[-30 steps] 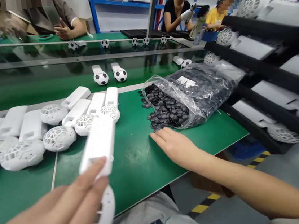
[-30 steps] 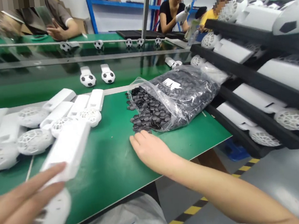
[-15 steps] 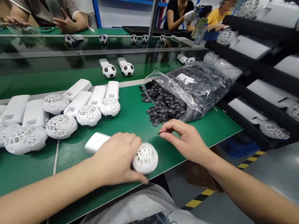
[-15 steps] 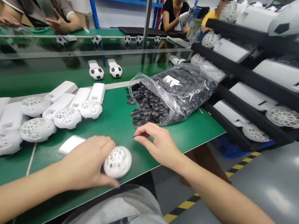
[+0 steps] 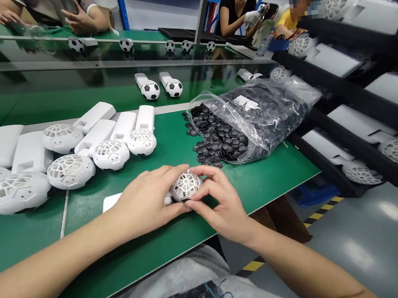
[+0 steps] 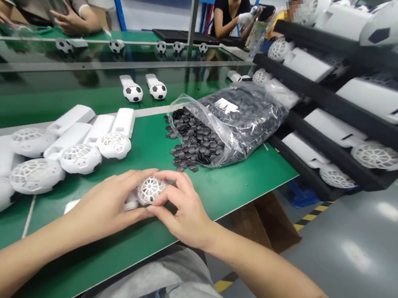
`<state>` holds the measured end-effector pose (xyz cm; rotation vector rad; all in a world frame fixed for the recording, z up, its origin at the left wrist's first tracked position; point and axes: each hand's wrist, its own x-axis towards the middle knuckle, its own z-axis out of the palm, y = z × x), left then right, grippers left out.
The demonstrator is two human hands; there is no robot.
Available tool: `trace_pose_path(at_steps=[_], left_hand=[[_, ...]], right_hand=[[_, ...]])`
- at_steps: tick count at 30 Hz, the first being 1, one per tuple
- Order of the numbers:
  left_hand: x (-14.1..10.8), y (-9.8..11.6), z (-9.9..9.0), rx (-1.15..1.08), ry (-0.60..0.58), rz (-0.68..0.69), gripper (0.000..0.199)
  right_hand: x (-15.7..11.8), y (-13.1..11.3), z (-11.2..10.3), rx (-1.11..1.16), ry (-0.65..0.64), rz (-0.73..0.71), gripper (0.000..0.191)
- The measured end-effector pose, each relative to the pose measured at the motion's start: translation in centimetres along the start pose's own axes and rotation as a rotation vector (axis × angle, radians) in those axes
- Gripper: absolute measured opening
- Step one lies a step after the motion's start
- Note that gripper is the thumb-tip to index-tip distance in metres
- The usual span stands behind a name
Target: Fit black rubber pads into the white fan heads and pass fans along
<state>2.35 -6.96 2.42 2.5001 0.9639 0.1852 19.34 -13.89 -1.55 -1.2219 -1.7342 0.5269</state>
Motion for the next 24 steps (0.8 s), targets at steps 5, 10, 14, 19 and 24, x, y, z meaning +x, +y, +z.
trace_pose_path(at_steps=[5,10,14,19,24], left_hand=[[0.3,0.2,-0.4,-0.090,0.010,-0.021,0.052],[0.5,0.3,-0.5,-0.142,0.011,-0.104,0.047],[0.5,0.0,0.0,-0.117,0.043,-0.100,0.043],[0.4,-0.2,0.6,-0.058,0.049,-0.085,0.050],[0.4,-0.3,1.0,0.033,0.079,-0.076,0.049]], right_hand=[[0.0,-0.1,0.1,0.157,-0.010,0.223,0.027],[-0.2,-0.1,0.4,0.306,-0.028,0.326,0.041],[0.0,0.0,0.5,0.273,-0.019,0.269,0.046],[0.9,1.8,-2.3,0.136,-0.065,0.190,0.024],[1.6,5.2,-5.8,-0.542,0.025,0.065,0.009]])
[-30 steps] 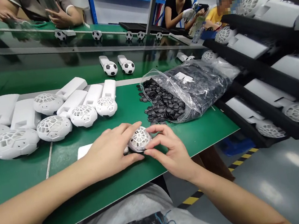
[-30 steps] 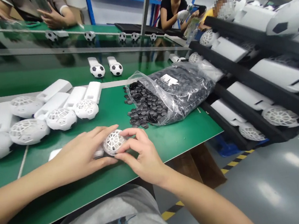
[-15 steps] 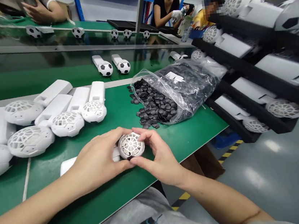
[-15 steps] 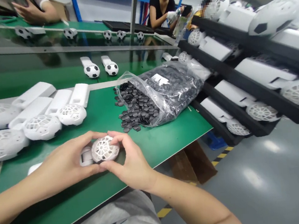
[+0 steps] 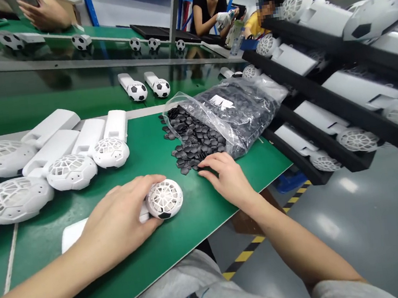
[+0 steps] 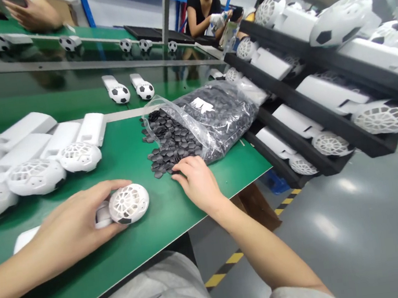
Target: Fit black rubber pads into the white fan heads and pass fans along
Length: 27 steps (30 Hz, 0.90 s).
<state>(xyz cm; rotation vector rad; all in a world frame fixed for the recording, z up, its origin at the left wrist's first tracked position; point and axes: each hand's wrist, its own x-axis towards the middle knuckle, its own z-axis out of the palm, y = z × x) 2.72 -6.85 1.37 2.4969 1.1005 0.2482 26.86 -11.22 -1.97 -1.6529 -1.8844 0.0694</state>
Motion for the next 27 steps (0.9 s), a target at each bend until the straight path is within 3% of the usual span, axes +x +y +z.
trace_pose_path(at_steps=[5,8,15,20,27], left_hand=[[-0.4,0.0,0.1,0.027,-0.031,0.026,0.053],[-1.0,-0.1,0.1,0.032,-0.021,0.058,0.055],[-2.2,-0.9,-0.4,0.094,-0.006,0.105,0.060],[-2.7,-0.8,-0.8,0.066,-0.043,0.075,0.060],[-2.8,0.2,-0.6,0.028,-0.019,-0.007,0.077]], right_hand=[[0.7,1.0,0.7,-0.313,-0.072,-0.196,0.020],[1.2,0.7,0.6,-0.374,-0.083,-0.214,0.024],[0.8,-0.4,-1.1,0.063,-0.110,-0.097,0.023],[-0.7,-3.4,-1.5,0.346,-0.175,-0.036,0.012],[-2.7,-7.4,-0.4,0.598,-0.256,-0.113,0.009]])
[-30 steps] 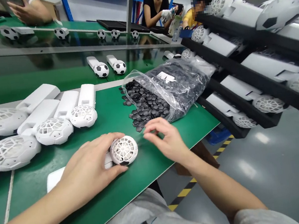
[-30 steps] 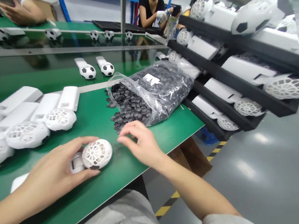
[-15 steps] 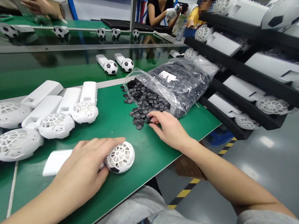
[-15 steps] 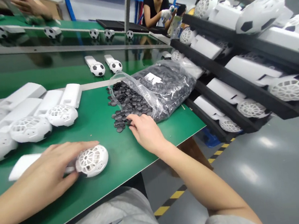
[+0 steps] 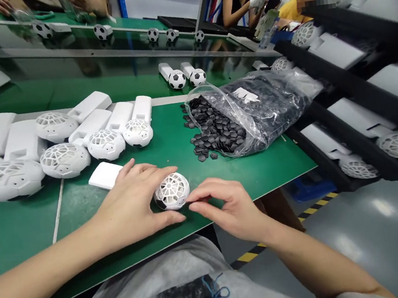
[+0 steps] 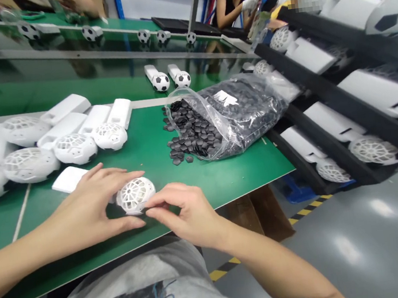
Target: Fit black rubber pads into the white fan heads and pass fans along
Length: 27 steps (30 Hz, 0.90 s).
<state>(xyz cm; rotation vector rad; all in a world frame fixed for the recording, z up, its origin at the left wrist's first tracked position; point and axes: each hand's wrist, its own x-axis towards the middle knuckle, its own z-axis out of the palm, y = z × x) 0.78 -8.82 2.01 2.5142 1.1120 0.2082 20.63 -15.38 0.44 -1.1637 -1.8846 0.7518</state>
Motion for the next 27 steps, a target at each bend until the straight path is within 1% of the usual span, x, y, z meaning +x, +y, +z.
trace_pose_path(at_steps=[2,5,9,13,16,19,21,23,25,26,27], left_hand=[[0.0,0.2,0.0,-0.010,0.008,-0.011,0.074],[0.0,0.4,0.2,-0.029,0.037,-0.009,0.066],[0.0,0.4,0.4,-0.057,0.089,0.007,0.058],[0.0,0.5,0.6,-0.092,0.106,0.016,0.054],[-0.1,0.4,0.7,-0.104,0.130,0.042,0.052],[-0.2,0.4,0.8,-0.117,0.146,0.062,0.049],[-0.3,0.5,0.9,-0.133,0.163,0.068,0.045],[-0.6,0.6,1.1,-0.144,0.183,0.082,0.042],[-1.1,0.8,1.5,-0.144,0.196,0.110,0.044],[-1.3,0.8,1.7,-0.143,0.198,0.132,0.046],[-1.5,0.9,1.9,-0.144,0.192,0.163,0.049]], right_hand=[[0.2,-0.1,0.4,-0.015,0.000,-0.013,0.010],[0.7,0.0,0.4,-0.037,-0.018,-0.009,0.010],[1.5,0.0,0.0,0.000,-0.025,0.082,0.008],[1.7,0.3,0.0,0.070,-0.034,0.151,0.017],[1.3,0.7,0.5,0.089,-0.034,0.188,0.023],[0.8,0.8,1.3,0.185,-0.041,0.210,0.031],[0.8,0.7,1.7,0.266,-0.038,0.218,0.034],[1.0,0.7,1.7,0.293,-0.042,0.209,0.036],[1.5,1.1,1.1,0.277,-0.076,0.189,0.032],[1.7,1.5,0.5,0.240,-0.076,0.173,0.026],[1.9,2.0,-0.3,0.168,-0.043,0.154,0.018]])
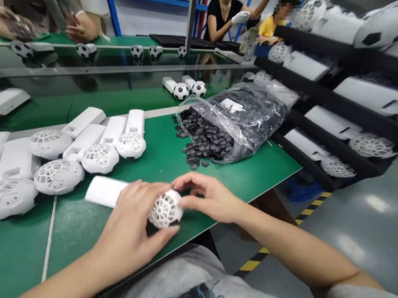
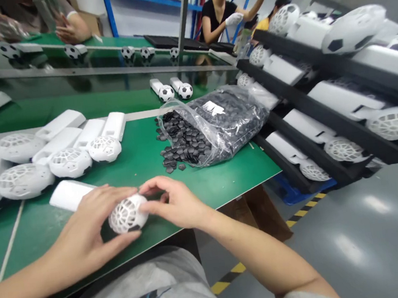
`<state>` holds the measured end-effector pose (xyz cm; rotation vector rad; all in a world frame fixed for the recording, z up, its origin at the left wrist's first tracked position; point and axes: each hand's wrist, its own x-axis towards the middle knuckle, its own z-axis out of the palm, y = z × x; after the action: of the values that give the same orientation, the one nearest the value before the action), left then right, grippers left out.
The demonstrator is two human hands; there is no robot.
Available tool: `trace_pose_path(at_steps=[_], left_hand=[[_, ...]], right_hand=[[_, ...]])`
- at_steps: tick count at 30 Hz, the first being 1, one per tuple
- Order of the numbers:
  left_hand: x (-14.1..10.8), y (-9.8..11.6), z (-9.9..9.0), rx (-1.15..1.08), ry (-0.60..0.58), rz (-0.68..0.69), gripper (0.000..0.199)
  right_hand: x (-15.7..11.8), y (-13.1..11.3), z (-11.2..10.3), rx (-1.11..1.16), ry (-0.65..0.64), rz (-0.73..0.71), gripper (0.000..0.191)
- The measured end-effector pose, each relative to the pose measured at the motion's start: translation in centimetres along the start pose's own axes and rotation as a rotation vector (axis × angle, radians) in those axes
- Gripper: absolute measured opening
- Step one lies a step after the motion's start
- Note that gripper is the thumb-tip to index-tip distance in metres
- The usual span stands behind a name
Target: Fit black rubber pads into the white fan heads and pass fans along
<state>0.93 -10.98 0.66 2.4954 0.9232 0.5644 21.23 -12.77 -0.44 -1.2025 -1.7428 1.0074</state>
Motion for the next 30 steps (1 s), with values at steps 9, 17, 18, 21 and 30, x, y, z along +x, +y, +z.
trace_pose_path(at_steps=[9,17,18,21,30], left_hand=[[1.1,0.7,-1.5,-0.095,-0.492,0.202,0.062],[0.6,0.5,-0.7,-0.175,-0.380,0.066,0.053],[0.9,0.0,-1.0,-0.193,-0.405,0.089,0.056],[1.8,-1.7,-2.0,-0.201,-0.431,0.094,0.061],[2.2,-2.8,-1.4,-0.280,-0.259,0.072,0.053]], right_hand=[[0.6,3.8,-4.8,-1.022,0.218,-0.078,0.012],[1.2,3.3,-4.7,-1.272,0.098,-0.090,0.030],[1.1,2.9,-4.6,-1.183,0.128,-0.090,0.027],[0.4,1.0,-3.7,-0.717,0.190,-0.069,0.016],[-1.1,-2.3,1.8,-0.022,0.057,0.029,0.005]])
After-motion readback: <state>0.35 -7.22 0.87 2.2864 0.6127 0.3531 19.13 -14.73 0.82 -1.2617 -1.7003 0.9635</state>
